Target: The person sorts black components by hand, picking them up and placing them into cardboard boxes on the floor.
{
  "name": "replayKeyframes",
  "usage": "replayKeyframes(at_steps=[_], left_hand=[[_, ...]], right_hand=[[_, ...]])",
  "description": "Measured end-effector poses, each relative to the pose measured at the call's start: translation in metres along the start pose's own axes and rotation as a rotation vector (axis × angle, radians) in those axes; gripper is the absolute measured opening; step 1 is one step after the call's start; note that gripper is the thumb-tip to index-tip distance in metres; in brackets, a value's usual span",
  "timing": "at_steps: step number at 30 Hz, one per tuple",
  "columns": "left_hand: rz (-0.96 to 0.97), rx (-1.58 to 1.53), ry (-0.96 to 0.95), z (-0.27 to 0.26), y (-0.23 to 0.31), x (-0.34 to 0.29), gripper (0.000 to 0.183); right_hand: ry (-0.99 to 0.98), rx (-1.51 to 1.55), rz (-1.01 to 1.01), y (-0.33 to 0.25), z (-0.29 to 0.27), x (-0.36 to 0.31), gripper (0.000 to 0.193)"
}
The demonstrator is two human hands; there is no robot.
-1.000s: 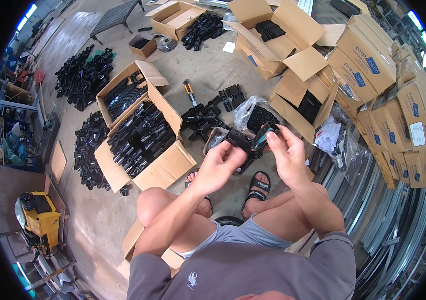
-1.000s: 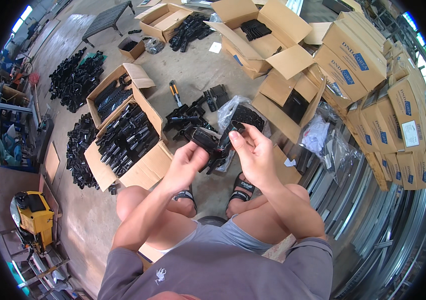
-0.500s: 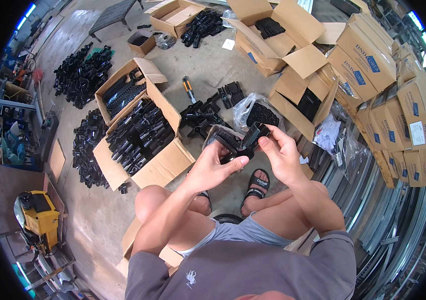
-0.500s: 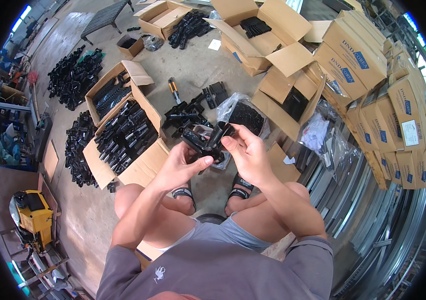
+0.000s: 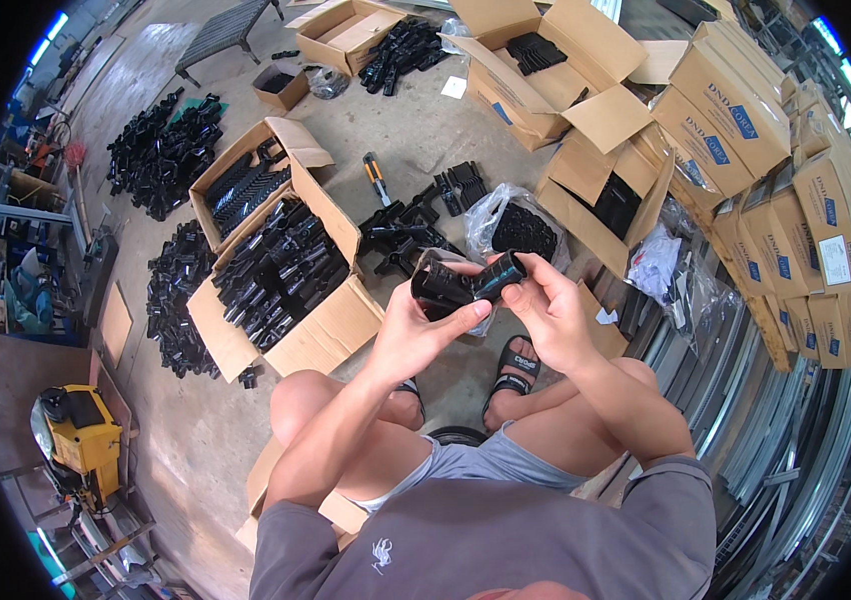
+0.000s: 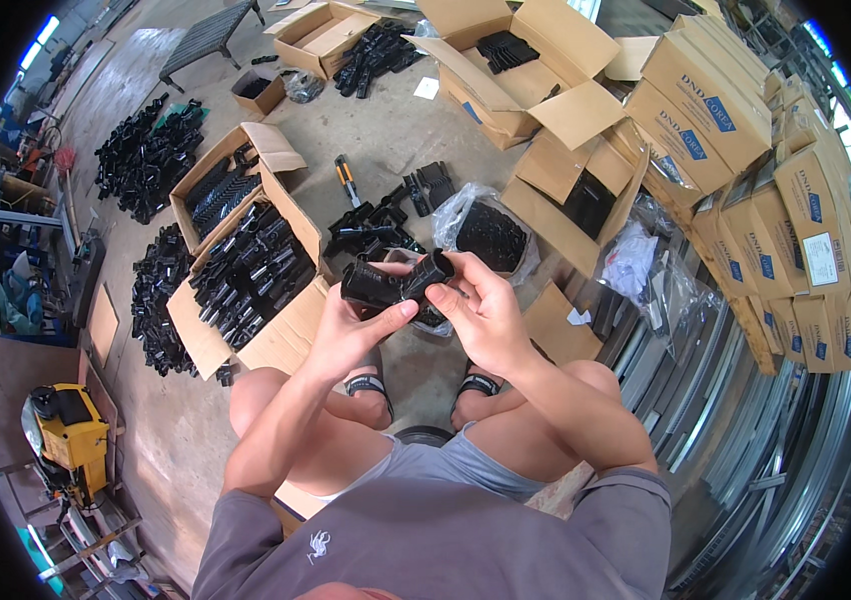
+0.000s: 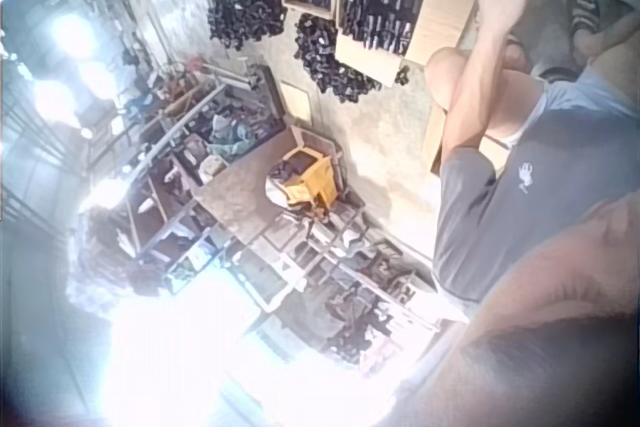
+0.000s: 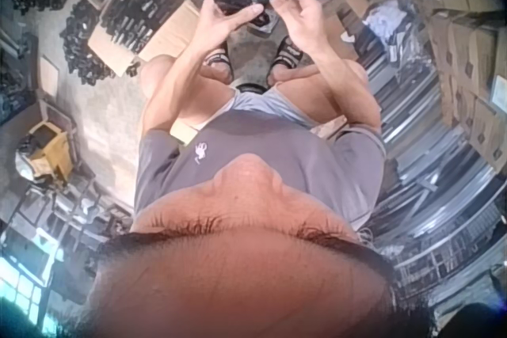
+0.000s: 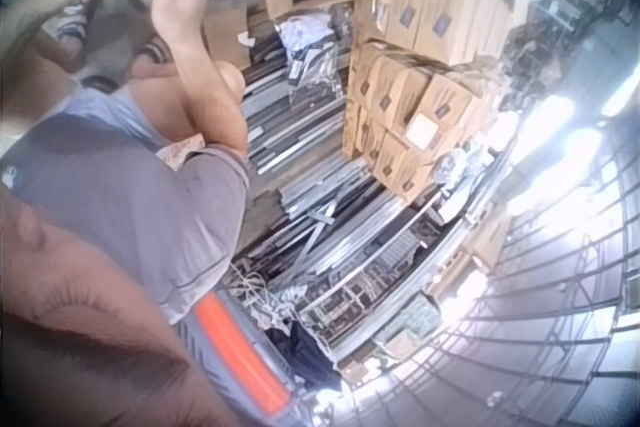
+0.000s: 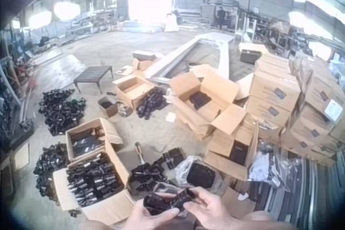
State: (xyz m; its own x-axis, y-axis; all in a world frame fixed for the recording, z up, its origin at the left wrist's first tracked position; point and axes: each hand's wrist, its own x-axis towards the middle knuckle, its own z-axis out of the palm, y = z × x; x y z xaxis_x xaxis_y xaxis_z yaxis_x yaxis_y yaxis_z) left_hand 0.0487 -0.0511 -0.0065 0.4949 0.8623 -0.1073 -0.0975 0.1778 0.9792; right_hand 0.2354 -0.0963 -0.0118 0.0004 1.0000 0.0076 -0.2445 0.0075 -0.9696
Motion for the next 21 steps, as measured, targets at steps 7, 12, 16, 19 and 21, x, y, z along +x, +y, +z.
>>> replayKeyframes(at_steps=[7, 12, 16, 19, 21], left_hand=[[-0.028, 0.032, 0.026, 0.002, 0.002, -0.003, 0.038], [-0.044, -0.036, 0.021, 0.002, -0.005, -0.002, 0.04], [-0.048, 0.017, 0.016, -0.003, 0.0, -0.001, 0.04], [-0.142, -0.027, -0.011, -0.006, 0.003, -0.003, 0.042], [-0.136, -0.003, -0.019, -0.008, 0.002, -0.004, 0.041]], right_hand=[[0.016, 0.057, 0.081, -0.002, 0.002, 0.0, 0.035], [0.011, -0.011, 0.007, 0.005, 0.002, 0.0, 0.035], [-0.037, -0.146, -0.02, 0.011, -0.005, 0.001, 0.037], [-0.042, -0.035, 0.015, 0.008, -0.002, -0.001, 0.038], [-0.037, 0.012, 0.048, 0.004, 0.001, -0.001, 0.038]])
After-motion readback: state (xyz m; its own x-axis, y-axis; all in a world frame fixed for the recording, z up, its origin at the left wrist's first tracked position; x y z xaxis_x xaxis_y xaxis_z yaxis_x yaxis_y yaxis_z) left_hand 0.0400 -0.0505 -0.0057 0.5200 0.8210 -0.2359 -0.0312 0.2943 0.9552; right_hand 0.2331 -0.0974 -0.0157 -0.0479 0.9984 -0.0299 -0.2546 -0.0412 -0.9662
